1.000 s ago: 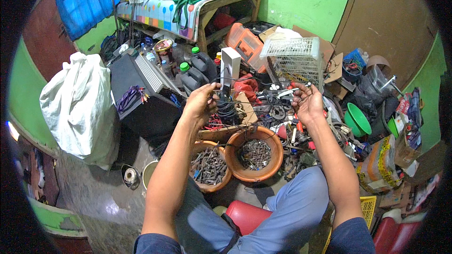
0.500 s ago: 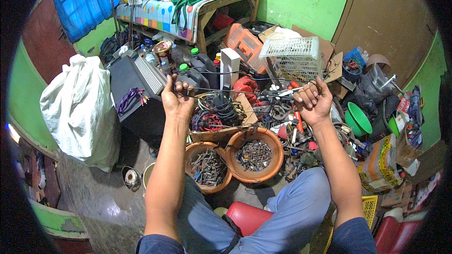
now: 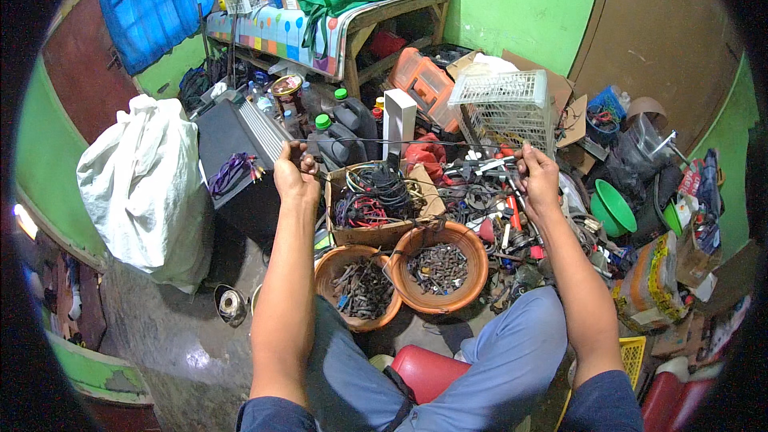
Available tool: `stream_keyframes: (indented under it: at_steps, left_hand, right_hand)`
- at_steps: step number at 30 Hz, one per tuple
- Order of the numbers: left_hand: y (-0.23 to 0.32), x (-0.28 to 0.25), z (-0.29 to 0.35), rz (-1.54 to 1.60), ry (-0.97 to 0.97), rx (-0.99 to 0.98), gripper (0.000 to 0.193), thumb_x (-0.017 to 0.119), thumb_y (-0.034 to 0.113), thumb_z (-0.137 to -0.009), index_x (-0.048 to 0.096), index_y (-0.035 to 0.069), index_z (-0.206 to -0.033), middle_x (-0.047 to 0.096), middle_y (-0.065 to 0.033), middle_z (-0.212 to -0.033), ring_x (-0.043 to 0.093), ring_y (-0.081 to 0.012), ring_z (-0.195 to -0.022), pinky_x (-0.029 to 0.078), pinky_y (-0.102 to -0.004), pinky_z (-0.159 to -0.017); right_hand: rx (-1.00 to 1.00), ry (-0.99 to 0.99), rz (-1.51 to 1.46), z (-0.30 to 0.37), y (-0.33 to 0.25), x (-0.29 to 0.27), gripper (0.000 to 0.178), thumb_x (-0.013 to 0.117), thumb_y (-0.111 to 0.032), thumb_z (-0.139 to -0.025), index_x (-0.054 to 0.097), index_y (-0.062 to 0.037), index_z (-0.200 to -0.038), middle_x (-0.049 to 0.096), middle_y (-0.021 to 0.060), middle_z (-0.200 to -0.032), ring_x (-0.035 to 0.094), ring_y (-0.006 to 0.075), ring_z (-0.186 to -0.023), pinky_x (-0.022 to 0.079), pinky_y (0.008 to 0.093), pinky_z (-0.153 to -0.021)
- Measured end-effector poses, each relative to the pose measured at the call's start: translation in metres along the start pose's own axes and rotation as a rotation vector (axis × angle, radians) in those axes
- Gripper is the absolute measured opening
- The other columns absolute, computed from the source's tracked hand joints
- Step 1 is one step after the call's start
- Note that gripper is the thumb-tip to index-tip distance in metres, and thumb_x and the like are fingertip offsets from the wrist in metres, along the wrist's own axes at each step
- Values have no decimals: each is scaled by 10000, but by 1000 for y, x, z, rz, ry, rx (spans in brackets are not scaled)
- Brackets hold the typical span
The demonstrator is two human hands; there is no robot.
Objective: The person connects multiple colored wires to an electrical component, twisting the wire ends together and organizing the bundle by hand.
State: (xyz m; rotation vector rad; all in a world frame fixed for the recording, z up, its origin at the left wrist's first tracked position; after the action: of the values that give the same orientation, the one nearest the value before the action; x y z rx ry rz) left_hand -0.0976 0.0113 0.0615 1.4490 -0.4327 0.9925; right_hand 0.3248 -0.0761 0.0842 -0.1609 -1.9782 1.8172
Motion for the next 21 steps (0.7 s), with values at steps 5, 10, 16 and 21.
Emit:
stream_keyframes:
  at_steps: [5, 10, 16, 21]
  left_hand:
    - [10, 7, 3, -132, 39, 282, 287, 466, 300, -1038, 585, 61, -933, 591, -65, -802, 474, -135, -520, 376, -249, -459]
    - [18, 34, 23, -361, -363, 178, 317, 448, 310, -1043, 594, 41, -959, 670, -134, -958, 662, -196, -700, 522, -277, -555]
    - [-23, 60, 70, -450, -771, -246, 250, 504, 255, -1017, 590, 36, -931, 662, -187, -1149, 686, -297, -997, 587, -390, -758]
    - [-50, 74, 93, -480, -855, -329, 245, 515, 235, -1016, 614, 12, -1010, 672, -165, -1099, 669, -271, -1045, 574, -381, -830]
  right_hand:
    - [-469, 225, 721, -7, -7, -12, 393, 666, -345, -939, 700, 12, -780, 611, 60, -634, 512, 138, -548, 381, 338, -540]
    - [-370, 1, 835, -22, 17, -31, 386, 684, -369, -914, 722, 15, -883, 689, 174, -750, 640, 185, -718, 483, 355, -705]
    - [-277, -524, 758, 11, 24, 16, 485, 692, -343, -918, 595, -48, -1292, 690, 151, -1124, 650, 210, -1040, 493, 360, -922]
    - [-375, -806, 557, 52, 19, 71, 548, 698, -273, -916, 508, -77, -1392, 654, 141, -1207, 641, 209, -1029, 487, 364, -944]
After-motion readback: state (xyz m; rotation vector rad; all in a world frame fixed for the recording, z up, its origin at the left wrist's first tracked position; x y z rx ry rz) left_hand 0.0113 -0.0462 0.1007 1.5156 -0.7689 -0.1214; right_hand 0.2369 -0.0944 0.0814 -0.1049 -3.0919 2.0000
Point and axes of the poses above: each hand's wrist, its own z-axis away from the middle knuckle, its own x-axis out of the palm, y = z × x, the point moved 2 cm from there along -z, towards the middle knuckle
